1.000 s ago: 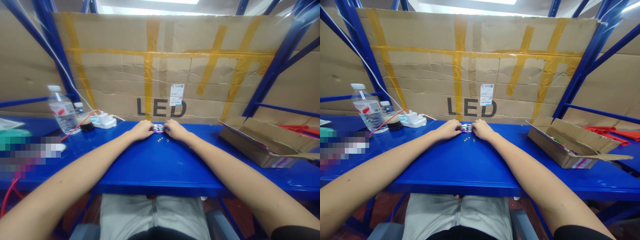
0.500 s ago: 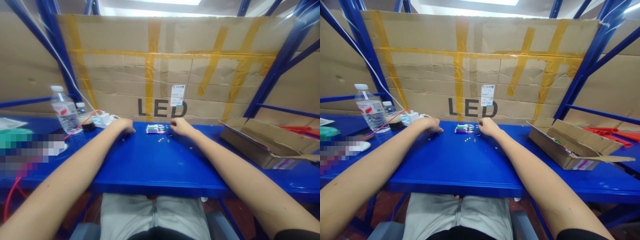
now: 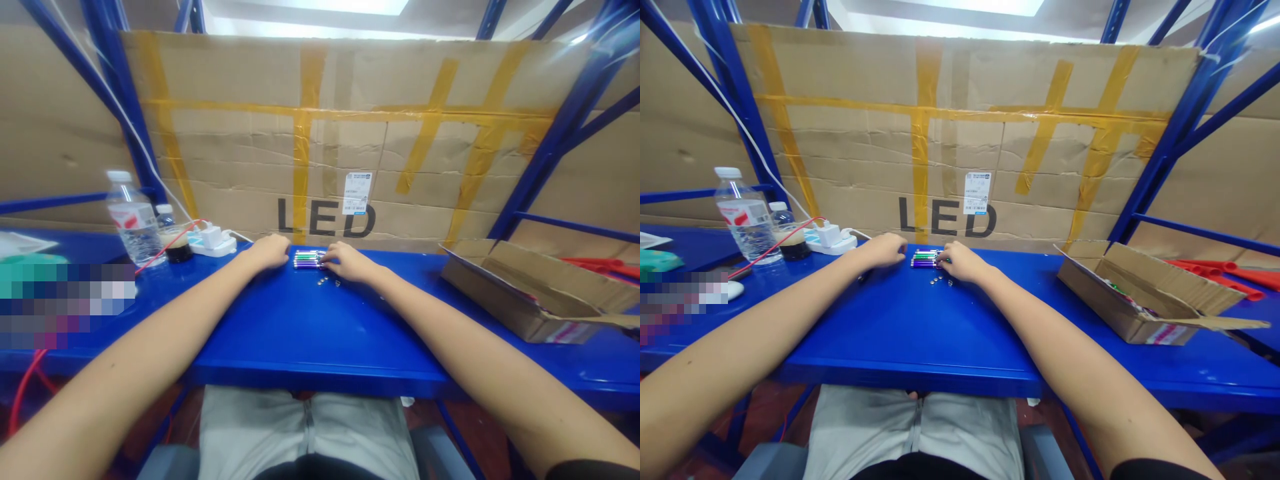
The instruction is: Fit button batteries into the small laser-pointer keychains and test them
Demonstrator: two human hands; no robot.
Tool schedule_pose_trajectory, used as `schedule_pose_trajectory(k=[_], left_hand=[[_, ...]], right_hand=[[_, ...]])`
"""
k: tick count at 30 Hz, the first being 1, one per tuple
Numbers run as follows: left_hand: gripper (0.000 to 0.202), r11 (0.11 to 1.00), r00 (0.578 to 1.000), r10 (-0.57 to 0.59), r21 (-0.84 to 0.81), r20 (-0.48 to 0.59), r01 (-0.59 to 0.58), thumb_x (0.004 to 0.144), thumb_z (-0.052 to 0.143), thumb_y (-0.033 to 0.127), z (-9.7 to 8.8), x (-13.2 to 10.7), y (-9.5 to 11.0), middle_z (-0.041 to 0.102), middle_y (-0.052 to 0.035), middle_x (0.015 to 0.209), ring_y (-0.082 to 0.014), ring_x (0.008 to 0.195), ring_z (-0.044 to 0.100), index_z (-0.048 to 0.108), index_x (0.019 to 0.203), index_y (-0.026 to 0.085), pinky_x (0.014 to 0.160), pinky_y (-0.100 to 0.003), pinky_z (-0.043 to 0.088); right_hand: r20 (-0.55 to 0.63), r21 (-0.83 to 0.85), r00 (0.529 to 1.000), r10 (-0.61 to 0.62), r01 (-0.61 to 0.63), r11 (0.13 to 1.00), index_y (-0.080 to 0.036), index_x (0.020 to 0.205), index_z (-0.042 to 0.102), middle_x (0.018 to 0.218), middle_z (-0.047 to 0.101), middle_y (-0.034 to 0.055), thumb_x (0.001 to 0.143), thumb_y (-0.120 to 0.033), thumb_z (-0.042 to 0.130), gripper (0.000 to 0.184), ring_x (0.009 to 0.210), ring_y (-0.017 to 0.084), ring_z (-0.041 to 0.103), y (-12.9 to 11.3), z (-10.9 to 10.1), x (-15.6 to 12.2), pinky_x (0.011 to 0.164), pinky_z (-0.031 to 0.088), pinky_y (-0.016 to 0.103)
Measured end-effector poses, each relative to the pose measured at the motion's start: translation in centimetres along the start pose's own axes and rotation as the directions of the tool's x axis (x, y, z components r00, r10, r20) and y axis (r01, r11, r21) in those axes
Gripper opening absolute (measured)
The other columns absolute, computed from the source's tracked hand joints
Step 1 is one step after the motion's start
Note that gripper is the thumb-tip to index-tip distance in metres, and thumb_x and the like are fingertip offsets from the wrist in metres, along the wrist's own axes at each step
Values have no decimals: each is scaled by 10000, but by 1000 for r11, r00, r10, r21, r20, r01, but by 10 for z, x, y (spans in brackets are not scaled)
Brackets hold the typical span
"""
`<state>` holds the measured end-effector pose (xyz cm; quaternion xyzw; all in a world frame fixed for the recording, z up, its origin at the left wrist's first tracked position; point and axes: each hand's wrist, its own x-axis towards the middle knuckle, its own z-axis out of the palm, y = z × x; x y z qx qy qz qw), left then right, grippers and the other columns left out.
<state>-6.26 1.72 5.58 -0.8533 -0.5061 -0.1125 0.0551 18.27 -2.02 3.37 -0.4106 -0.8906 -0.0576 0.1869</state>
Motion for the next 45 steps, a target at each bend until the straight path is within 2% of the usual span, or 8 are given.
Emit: schedule_pose_trajectory(k=[4,15,23,28,31,34,39,45], left_hand=[[161,962,975,220,-165,12,-215,704,573,181,12,1,18,691,-61,728,-173,634,572,723,758,206,642,-263,417],[80,954,975,196,-250,108,-164,677,621,187,8,-3,23,651,-14,675,-167,611,560,654,748,200,563,-266,348],[75,780,952,212,-548,-223,-302,754,634,230,2,-2,33,655,-8,736,-144,699,579,623,791,166,661,-257,427],[91,696,941,141,-645,-308,-315,751,669,229,1,-1,34,634,-11,739,-144,706,572,619,779,159,666,-270,438],[106,669,927,154,-654,-342,-353,729,707,221,3,0,37,625,-11,748,-149,727,563,620,752,163,703,-286,445],[196,481,950,28,-829,-312,-286,766,731,330,5,3,40,665,-48,827,-171,777,596,651,821,160,752,-310,470],[484,-159,998,-61,-987,-8,-18,949,440,541,1,5,38,710,-162,987,-238,906,666,678,927,121,852,-376,510],[692,-399,996,29,-913,80,85,923,318,681,-8,-1,34,713,-212,1047,-308,985,675,679,1003,96,886,-434,514]], right_hand=[[55,-78,996,-63,67,995,-160,868,733,908,639,96,926,-162,569,174,894,208,529,-12,7,8,784,388,306],[69,-73,995,-71,76,994,-152,821,674,878,627,79,867,-117,599,95,859,196,506,-23,6,13,770,368,297],[-89,44,996,-13,17,999,-134,949,707,926,708,105,944,-174,545,166,875,204,579,-23,2,14,807,401,314],[-132,285,974,185,-141,948,-156,991,700,876,722,41,905,-204,597,143,765,160,608,-21,-13,5,677,407,258],[-150,230,977,150,-113,967,-145,966,700,854,720,50,908,-201,581,144,747,162,612,-20,-16,1,671,412,263],[-190,105,981,44,-25,994,-137,1017,696,937,731,90,916,-157,549,180,824,193,640,-19,-14,0,718,441,287],[-254,-28,961,-110,106,994,-142,1104,686,1046,725,117,931,-152,525,236,952,230,650,-21,-14,0,843,481,345],[-298,-57,950,-98,84,995,-118,1119,671,1065,720,132,954,-193,490,256,946,239,661,-27,-17,0,842,498,360]])
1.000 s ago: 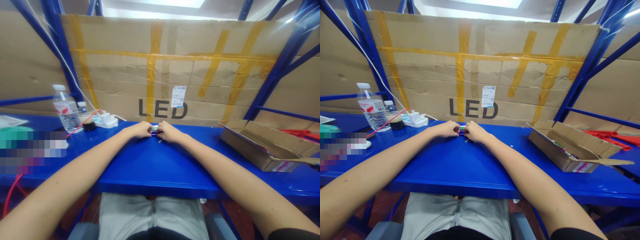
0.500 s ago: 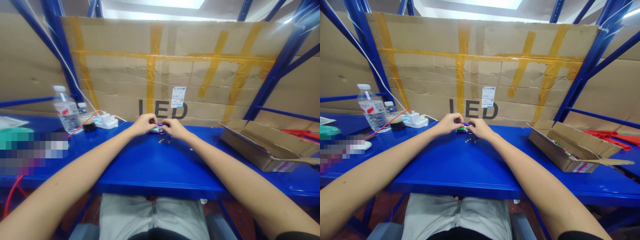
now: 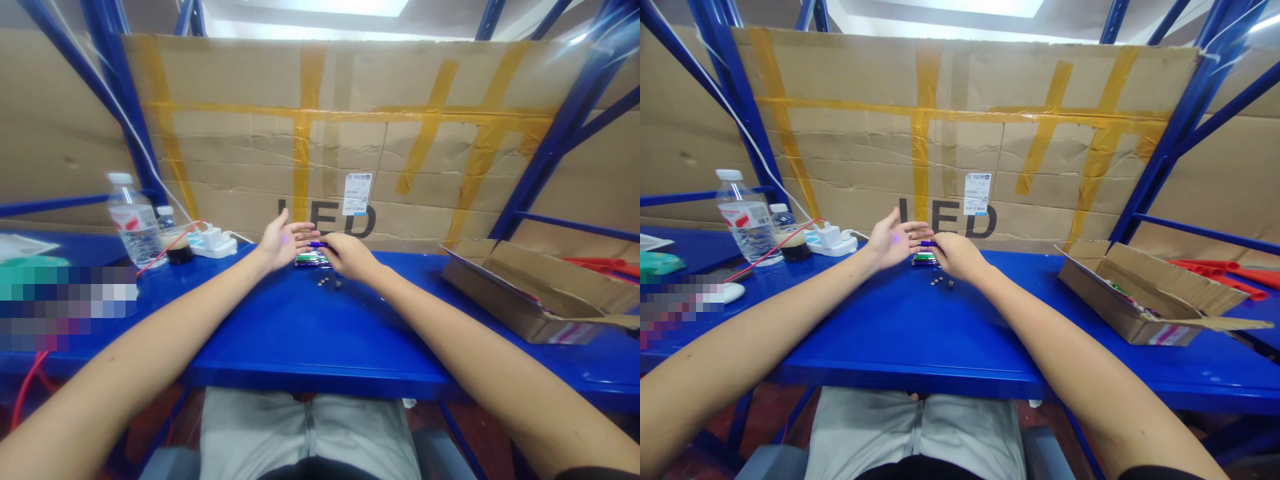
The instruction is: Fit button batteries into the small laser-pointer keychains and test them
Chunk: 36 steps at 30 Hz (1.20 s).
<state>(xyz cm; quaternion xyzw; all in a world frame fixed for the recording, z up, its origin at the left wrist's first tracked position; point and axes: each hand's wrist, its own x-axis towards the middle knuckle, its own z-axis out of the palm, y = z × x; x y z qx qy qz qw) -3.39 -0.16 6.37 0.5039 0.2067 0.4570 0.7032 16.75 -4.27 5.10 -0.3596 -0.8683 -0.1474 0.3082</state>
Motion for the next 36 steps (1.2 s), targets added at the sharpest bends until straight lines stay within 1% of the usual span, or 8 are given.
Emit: schedule_pose_trajectory(k=[5,8,11,16,18,23,28,36], left_hand=[[710,997,1000,8,-71,28,-6,905,335,698,2,-4,3,722,-213,1035,-322,979,683,683,1034,92,896,-455,514],[720,997,999,1,-82,40,3,902,336,698,3,-5,5,724,-220,1029,-331,966,687,689,1049,88,899,-476,510],[704,997,999,-7,-76,38,10,904,350,681,4,-6,5,730,-218,1011,-329,948,692,701,1040,87,905,-482,508],[678,997,999,27,-80,36,-24,908,368,647,6,-6,6,736,-211,989,-333,994,684,723,1029,83,936,-485,501],[674,996,999,29,-81,30,-27,907,369,644,7,-6,6,738,-208,988,-334,1000,682,729,1022,87,938,-489,501],[672,995,998,28,-94,51,-23,909,363,644,7,-7,6,738,-208,998,-321,978,687,740,980,91,933,-472,507],[683,996,998,22,-91,60,-16,912,355,646,7,-7,6,738,-212,986,-308,954,691,741,951,84,928,-457,509],[670,997,994,19,-83,106,-10,910,357,651,5,-8,4,740,-201,1016,-310,963,687,738,976,103,907,-462,516]], right_hand=[[27,-19,998,-60,60,998,-128,1142,644,1081,715,124,952,-189,479,259,974,231,651,-10,-4,0,855,485,347],[41,-71,999,-33,36,997,-116,1079,640,1053,711,140,950,-193,474,224,947,237,648,-17,-6,1,830,481,353],[44,-131,999,4,2,991,-108,1010,628,1016,708,157,966,-233,453,219,889,242,645,-21,-6,1,784,470,358],[32,-171,999,-29,34,985,-113,948,599,947,704,159,990,-259,410,243,828,233,634,-25,-4,0,728,448,345],[19,-185,999,-28,31,982,-112,951,594,942,704,160,991,-260,401,246,823,235,634,-26,-3,0,723,447,346],[13,-203,1000,-3,5,979,-87,1007,597,1011,706,186,987,-264,418,252,882,250,650,-27,-2,0,761,466,356],[40,-214,999,28,-18,977,-89,992,601,1025,705,189,993,-256,404,258,896,255,652,-29,-1,0,764,473,365],[27,-227,999,40,-33,973,-100,985,605,1016,706,181,982,-255,405,253,881,248,651,-30,-4,0,759,472,357]])
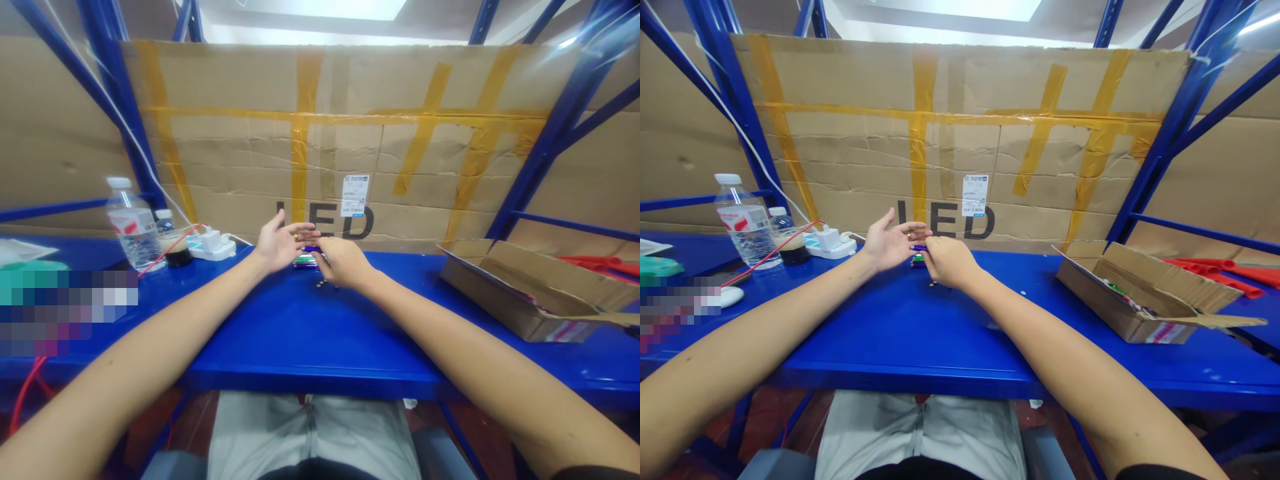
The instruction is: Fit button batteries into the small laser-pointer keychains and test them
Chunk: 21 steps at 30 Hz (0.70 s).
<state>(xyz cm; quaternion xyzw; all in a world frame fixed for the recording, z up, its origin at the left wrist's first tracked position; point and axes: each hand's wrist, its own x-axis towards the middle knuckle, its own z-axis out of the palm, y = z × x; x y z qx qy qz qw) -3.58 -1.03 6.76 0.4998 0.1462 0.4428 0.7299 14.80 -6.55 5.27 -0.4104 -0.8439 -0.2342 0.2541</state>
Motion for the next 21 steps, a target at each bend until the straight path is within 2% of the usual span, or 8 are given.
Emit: schedule_pose_trajectory(k=[7,14,21], left_hand=[[697,1000,999,-1,2,-39,1,912,329,661,3,-1,2,737,-206,1012,-320,974,687,732,1014,101,903,-480,516],[695,1000,1000,-1,-19,4,1,919,328,655,1,0,1,731,-215,1035,-317,977,689,731,980,92,931,-473,511],[689,1000,999,18,-2,-37,-18,917,340,654,3,-1,2,729,-220,1034,-340,1001,683,726,994,89,942,-502,507]], right_hand=[[-23,-20,1000,-6,6,1000,-99,998,608,1010,710,181,970,-279,415,265,869,252,646,0,1,-1,743,462,354],[-28,-28,999,-14,13,1000,-116,937,610,960,714,156,953,-255,410,243,826,237,636,1,0,-2,715,431,338],[-40,-24,999,10,-11,1000,-131,907,599,908,705,137,926,-267,448,204,753,218,605,1,1,-4,647,386,316]])
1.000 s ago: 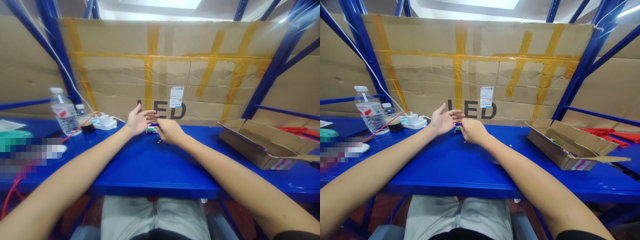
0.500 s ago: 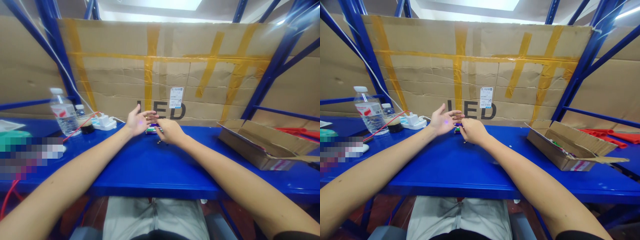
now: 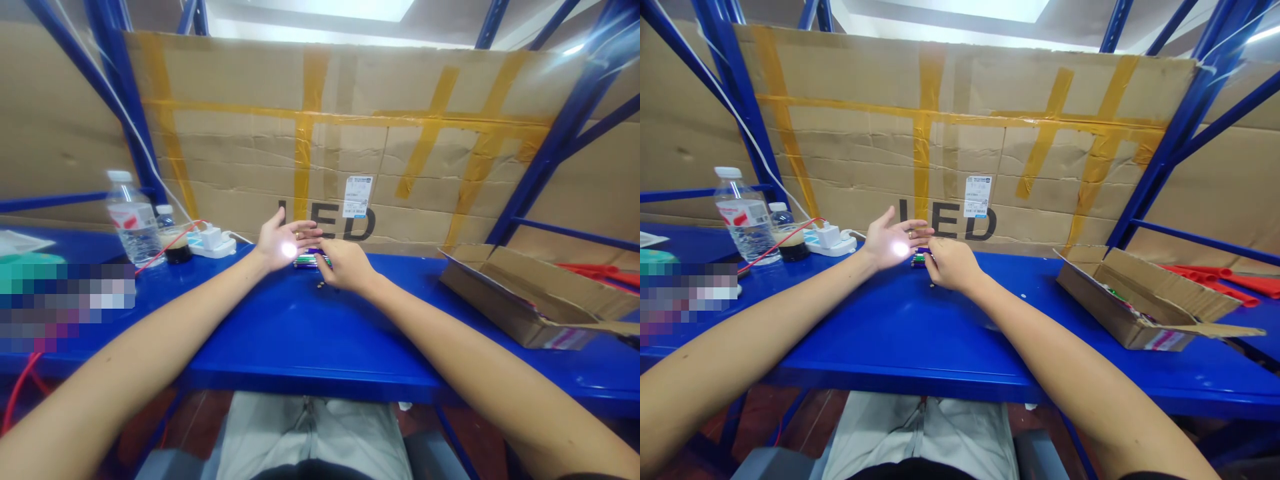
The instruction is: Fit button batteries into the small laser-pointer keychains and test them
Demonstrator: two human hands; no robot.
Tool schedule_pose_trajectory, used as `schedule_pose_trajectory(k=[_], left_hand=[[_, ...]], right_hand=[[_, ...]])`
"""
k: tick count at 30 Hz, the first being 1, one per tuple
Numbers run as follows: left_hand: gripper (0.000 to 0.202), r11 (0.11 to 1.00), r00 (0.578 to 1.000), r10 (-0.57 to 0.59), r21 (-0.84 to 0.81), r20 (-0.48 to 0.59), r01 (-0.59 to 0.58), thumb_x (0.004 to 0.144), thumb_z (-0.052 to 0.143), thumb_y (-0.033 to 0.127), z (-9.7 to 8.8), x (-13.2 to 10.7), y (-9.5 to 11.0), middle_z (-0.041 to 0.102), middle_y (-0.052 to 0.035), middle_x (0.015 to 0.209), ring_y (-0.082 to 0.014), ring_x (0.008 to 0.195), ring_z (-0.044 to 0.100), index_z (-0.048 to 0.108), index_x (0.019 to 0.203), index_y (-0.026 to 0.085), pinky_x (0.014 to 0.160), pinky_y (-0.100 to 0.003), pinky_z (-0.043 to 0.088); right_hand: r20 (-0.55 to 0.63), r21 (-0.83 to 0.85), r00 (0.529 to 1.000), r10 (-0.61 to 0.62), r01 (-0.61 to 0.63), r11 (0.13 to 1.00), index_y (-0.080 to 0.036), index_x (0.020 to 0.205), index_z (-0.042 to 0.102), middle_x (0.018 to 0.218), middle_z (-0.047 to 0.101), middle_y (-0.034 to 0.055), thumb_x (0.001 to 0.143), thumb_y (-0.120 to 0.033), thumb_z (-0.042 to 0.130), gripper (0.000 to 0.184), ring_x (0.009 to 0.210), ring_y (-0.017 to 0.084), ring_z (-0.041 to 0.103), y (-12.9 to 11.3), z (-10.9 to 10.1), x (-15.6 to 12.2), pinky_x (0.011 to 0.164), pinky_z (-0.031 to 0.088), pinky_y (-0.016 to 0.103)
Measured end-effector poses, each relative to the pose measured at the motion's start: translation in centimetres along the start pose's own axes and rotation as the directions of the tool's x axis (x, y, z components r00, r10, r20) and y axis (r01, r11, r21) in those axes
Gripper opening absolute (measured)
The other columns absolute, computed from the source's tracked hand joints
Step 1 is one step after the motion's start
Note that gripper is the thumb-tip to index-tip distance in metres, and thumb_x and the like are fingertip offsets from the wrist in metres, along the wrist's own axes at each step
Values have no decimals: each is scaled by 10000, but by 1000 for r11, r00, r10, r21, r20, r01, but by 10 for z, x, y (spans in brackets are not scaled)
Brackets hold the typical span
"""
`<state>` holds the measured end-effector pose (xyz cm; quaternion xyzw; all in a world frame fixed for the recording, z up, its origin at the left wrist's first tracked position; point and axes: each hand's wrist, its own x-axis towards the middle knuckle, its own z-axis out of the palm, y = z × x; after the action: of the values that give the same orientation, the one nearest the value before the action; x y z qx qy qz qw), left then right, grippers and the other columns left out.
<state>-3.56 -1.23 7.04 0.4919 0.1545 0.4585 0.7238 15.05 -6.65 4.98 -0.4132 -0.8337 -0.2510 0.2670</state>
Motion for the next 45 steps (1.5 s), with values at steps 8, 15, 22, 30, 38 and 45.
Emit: schedule_pose_trajectory(k=[8,15,22,30,38,45], left_hand=[[696,1000,1000,-10,5,20,10,918,336,661,-2,2,-1,731,-215,1039,-327,988,688,728,1002,92,941,-484,511],[703,1000,999,-11,-5,38,11,920,327,663,-2,1,-1,733,-216,1035,-324,971,694,730,996,92,925,-476,512],[712,1000,999,-16,3,30,16,916,320,669,-2,2,-2,733,-214,1031,-326,963,692,730,1010,94,898,-473,520],[699,999,999,-15,40,37,13,908,335,675,-4,4,-3,731,-204,1045,-336,1012,674,726,1018,106,896,-476,512],[721,999,996,-30,34,86,27,919,288,676,-5,5,-5,729,-202,1040,-312,952,678,728,984,108,851,-447,505],[715,999,996,-48,8,76,47,922,300,670,-7,6,-6,727,-203,990,-302,918,677,725,985,98,841,-438,504]], right_hand=[[-24,31,1000,-18,19,999,-131,901,621,912,716,132,928,-268,443,226,779,229,629,-2,-2,0,662,408,318],[-27,54,1000,0,2,999,-118,1001,642,973,724,147,925,-272,456,253,834,244,654,-1,-1,0,710,448,330],[-35,38,999,-2,3,999,-119,981,641,980,725,149,934,-268,452,245,841,249,655,0,1,0,713,452,342],[25,46,1000,2,-3,999,-114,1035,644,1047,721,152,931,-203,451,236,912,253,653,-1,-2,2,764,472,346],[-3,32,1000,-21,21,999,-120,980,652,986,727,141,938,-227,445,237,858,241,653,0,1,2,725,458,335],[-11,29,999,-48,48,998,-119,998,642,1001,725,145,942,-225,432,242,870,237,655,1,2,2,725,452,327]])
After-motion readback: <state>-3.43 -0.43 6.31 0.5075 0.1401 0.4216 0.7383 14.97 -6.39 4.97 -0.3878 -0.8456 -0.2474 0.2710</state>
